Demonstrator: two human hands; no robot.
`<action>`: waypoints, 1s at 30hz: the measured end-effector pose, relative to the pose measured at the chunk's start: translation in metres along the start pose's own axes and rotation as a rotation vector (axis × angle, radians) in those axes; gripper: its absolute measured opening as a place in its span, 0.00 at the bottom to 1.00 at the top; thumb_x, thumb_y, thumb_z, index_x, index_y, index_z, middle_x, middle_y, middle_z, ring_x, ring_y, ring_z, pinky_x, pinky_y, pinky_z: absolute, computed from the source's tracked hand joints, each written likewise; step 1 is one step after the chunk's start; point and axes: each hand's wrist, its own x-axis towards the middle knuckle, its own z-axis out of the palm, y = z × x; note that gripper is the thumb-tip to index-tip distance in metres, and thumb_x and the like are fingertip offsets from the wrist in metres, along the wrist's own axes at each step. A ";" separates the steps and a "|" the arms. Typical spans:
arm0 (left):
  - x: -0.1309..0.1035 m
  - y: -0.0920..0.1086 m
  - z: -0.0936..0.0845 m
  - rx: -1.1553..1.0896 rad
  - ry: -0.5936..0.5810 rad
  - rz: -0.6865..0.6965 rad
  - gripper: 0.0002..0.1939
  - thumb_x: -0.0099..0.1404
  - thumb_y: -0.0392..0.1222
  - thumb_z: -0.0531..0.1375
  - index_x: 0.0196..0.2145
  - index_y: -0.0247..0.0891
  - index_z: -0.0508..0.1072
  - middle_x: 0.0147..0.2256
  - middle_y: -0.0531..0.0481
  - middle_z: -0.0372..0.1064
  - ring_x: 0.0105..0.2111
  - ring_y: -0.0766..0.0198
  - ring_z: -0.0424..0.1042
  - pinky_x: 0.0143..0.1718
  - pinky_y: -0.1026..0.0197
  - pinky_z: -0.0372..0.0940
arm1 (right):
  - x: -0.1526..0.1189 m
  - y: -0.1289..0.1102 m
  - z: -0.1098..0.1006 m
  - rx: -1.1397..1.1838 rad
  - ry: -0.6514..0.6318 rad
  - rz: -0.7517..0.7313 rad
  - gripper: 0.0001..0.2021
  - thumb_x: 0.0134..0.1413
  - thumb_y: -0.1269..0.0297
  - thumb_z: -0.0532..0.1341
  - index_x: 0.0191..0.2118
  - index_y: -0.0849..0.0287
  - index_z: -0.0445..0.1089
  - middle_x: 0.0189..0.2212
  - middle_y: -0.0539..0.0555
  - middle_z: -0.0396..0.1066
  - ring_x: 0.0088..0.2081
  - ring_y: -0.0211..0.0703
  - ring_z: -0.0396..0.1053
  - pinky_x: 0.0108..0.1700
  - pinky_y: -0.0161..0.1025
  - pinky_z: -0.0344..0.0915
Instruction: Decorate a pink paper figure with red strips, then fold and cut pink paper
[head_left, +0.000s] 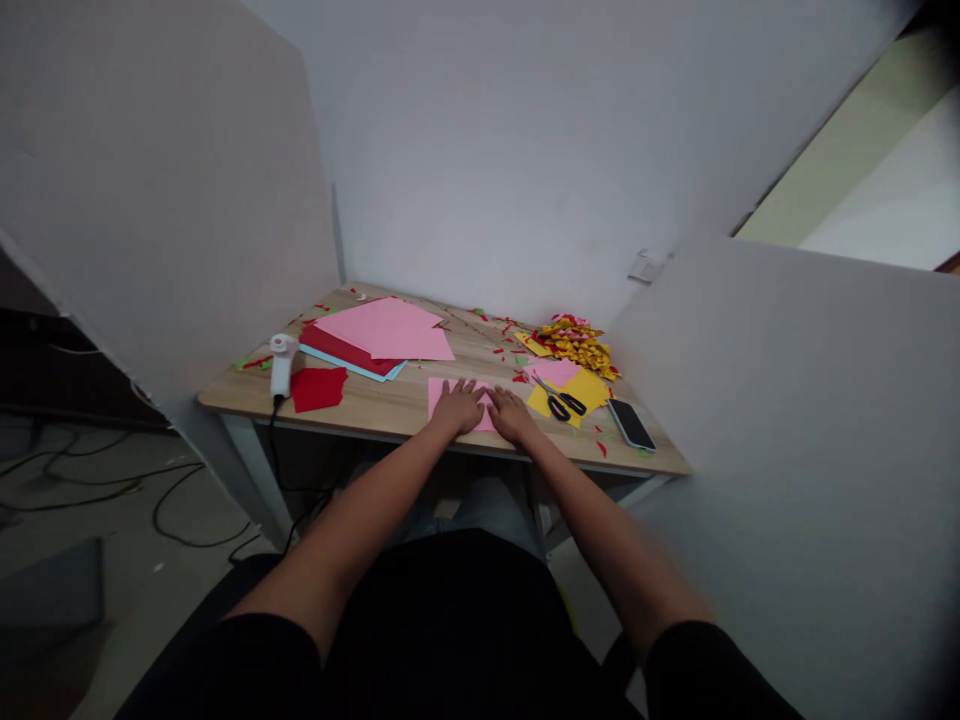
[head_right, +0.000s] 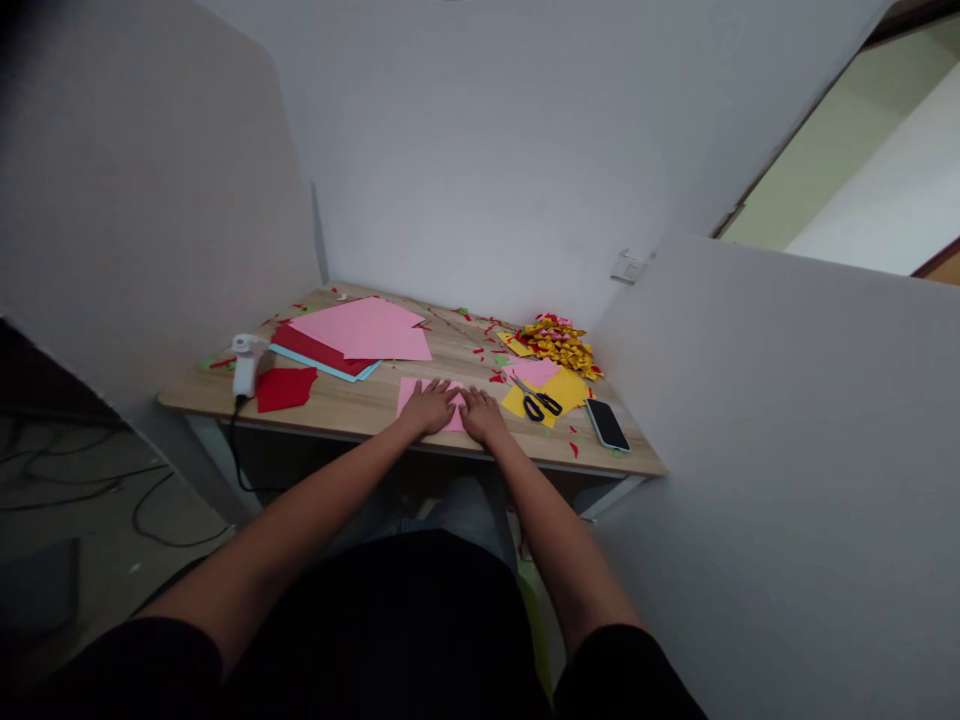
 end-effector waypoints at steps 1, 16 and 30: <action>0.000 0.000 0.001 -0.007 0.004 0.000 0.25 0.71 0.48 0.61 0.62 0.40 0.66 0.64 0.40 0.60 0.62 0.46 0.63 0.61 0.35 0.60 | -0.008 0.000 0.000 0.005 -0.007 -0.009 0.22 0.66 0.57 0.62 0.62 0.56 0.65 0.64 0.60 0.62 0.61 0.56 0.65 0.60 0.61 0.64; 0.000 -0.005 -0.002 -0.309 0.198 -0.035 0.21 0.71 0.46 0.61 0.59 0.40 0.68 0.61 0.41 0.63 0.58 0.50 0.67 0.58 0.40 0.65 | -0.069 -0.008 -0.032 0.002 -0.120 -0.041 0.18 0.67 0.55 0.60 0.57 0.57 0.69 0.57 0.58 0.70 0.54 0.50 0.71 0.56 0.55 0.68; 0.009 -0.026 0.006 -0.564 0.387 -0.216 0.19 0.71 0.47 0.61 0.56 0.37 0.70 0.54 0.42 0.70 0.50 0.54 0.73 0.50 0.46 0.71 | -0.047 -0.054 -0.021 -0.045 -0.020 0.005 0.18 0.66 0.55 0.61 0.55 0.60 0.69 0.51 0.57 0.72 0.48 0.48 0.74 0.50 0.52 0.73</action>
